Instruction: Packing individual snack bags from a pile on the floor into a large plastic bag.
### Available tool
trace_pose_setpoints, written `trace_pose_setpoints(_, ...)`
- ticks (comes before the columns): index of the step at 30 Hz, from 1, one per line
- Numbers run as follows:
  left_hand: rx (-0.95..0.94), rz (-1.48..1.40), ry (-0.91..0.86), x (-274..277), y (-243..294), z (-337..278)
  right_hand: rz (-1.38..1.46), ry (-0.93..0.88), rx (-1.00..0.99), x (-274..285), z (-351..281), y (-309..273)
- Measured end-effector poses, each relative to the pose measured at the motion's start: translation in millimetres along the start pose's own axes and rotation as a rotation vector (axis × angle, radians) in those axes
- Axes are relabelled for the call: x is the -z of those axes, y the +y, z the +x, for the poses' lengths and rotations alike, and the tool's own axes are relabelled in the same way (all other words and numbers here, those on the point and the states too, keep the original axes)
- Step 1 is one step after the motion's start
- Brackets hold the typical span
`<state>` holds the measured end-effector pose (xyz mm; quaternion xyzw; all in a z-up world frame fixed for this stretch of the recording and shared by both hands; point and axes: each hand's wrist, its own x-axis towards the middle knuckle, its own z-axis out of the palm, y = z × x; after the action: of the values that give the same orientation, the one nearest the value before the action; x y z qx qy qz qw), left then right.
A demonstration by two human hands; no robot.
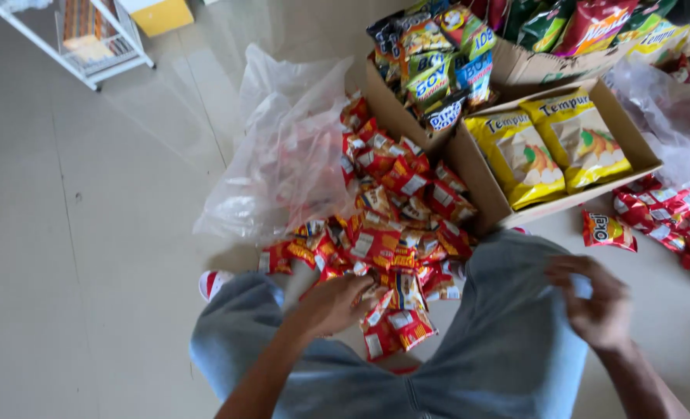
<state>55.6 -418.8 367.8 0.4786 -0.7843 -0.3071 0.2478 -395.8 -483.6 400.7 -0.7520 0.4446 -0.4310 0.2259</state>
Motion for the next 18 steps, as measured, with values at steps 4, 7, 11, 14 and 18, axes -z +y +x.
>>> trace_pose_setpoints(4,0.380,-0.176,-0.077,19.5,-61.0,79.9,-0.237,-0.515,0.521,-90.2,101.9,-64.5)
trace_pose_setpoints(7,0.440,0.085,0.213,-56.5,-204.9,107.7,-0.027,-0.650,0.419,-172.8,140.6,-40.1)
trace_pose_setpoints(11,0.598,0.057,0.337,-64.0,-225.4,125.3,-0.315,-0.871,0.161,-253.2,131.9,21.5)
trace_pose_setpoints(14,0.418,0.175,0.599,-87.1,-265.0,122.8,0.006,-1.146,-0.057,-263.5,110.5,15.8)
trace_pose_setpoints(18,0.854,-0.031,0.499,-94.4,-271.2,129.1,-0.215,-1.250,0.041,-255.6,116.7,12.3)
